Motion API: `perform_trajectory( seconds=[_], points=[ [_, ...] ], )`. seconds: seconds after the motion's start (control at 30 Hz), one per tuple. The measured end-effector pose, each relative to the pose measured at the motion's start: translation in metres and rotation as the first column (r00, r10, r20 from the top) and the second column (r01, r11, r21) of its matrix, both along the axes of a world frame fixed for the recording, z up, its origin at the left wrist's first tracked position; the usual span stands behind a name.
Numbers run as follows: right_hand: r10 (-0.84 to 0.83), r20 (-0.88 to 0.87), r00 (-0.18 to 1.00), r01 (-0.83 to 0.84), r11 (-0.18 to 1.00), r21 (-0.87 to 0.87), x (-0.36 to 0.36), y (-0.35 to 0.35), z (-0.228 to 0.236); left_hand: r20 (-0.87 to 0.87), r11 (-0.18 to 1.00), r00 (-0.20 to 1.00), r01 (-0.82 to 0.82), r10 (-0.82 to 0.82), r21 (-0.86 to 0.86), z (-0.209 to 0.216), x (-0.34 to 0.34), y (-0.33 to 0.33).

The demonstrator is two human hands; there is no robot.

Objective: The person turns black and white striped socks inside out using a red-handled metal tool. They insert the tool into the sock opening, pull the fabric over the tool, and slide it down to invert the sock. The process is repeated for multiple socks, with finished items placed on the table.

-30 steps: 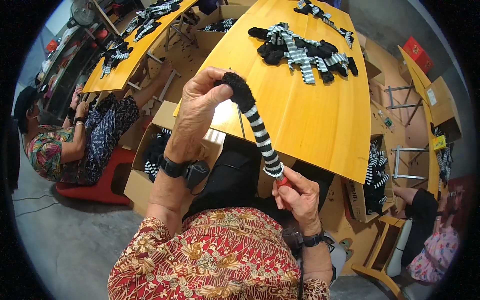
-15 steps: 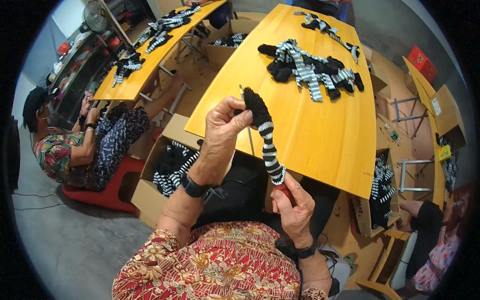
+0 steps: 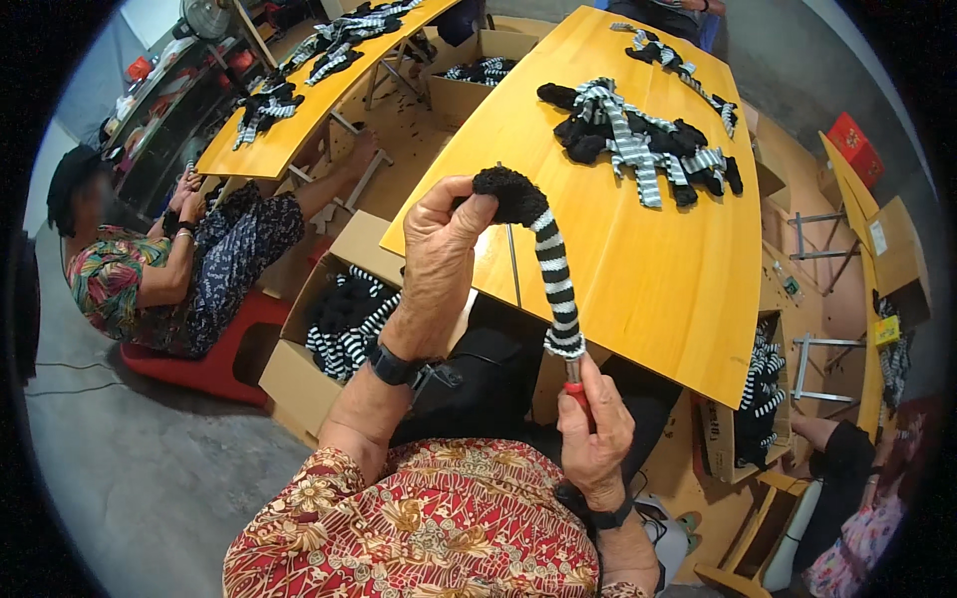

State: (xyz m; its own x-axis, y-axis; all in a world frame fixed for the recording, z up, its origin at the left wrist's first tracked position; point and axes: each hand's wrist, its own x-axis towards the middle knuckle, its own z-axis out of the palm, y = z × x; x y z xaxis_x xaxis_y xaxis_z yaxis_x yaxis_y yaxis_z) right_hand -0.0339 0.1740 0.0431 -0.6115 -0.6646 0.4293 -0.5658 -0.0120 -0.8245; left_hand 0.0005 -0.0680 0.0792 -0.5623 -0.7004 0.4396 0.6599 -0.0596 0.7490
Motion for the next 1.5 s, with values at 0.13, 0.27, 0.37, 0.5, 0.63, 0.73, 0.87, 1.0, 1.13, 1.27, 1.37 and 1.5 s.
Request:
perform_trajectory(
  seconds=[0.13,0.27,0.37,0.5,0.63,0.73,0.87,1.0,1.13,1.27,1.37,1.5],
  points=[
    [0.111,-0.024,0.993,-0.110,0.993,0.040,-0.016,0.000,0.011,-0.007,0.967,0.985,0.170,-0.172,0.188,0.006,0.002,-0.003],
    [0.086,0.136,0.987,-0.082,0.996,-0.030,-0.011,0.001,0.008,0.076,0.997,0.994,0.075,-0.077,0.033,0.007,0.004,0.002],
    [0.105,0.238,0.966,-0.100,0.994,-0.033,-0.006,-0.002,0.011,0.050,1.000,0.998,-0.024,0.025,-0.013,0.000,-0.001,0.000],
    [0.182,0.084,0.980,-0.186,0.981,0.047,-0.019,0.006,0.017,0.008,0.995,0.999,0.049,-0.050,0.091,0.008,0.002,-0.002],
    [0.105,0.210,0.972,-0.111,0.994,0.013,-0.015,0.008,0.013,0.054,0.999,0.998,0.038,-0.040,0.038,0.008,-0.001,-0.002],
    [0.097,0.257,0.962,-0.105,0.994,0.018,-0.009,0.002,0.019,0.055,0.998,0.998,0.039,-0.041,0.043,0.005,0.000,-0.001],
    [0.113,0.188,0.976,-0.118,0.993,0.016,-0.012,0.003,0.015,0.116,0.998,0.991,0.063,-0.061,-0.007,0.001,0.005,-0.005],
    [0.071,0.320,0.945,-0.086,0.996,0.035,-0.009,0.002,0.024,0.169,0.948,0.965,-0.146,0.199,-0.281,0.009,0.007,0.001],
    [0.059,0.280,0.958,-0.055,0.998,-0.022,-0.012,0.001,0.017,0.243,0.890,0.926,-0.165,0.288,-0.424,0.019,0.013,0.009],
    [0.077,0.312,0.947,-0.073,0.997,-0.023,-0.012,-0.001,0.028,0.143,0.977,0.986,-0.052,0.083,-0.208,0.019,0.010,0.011],
    [0.088,0.221,0.971,-0.076,0.995,-0.060,-0.011,-0.003,0.023,0.081,0.973,0.970,0.227,-0.230,0.043,0.017,0.010,0.002],
    [0.091,0.115,0.989,-0.090,0.996,-0.016,-0.013,-0.002,0.021,0.004,0.889,0.928,0.357,-0.373,0.287,0.011,0.010,-0.004]
  ],
)
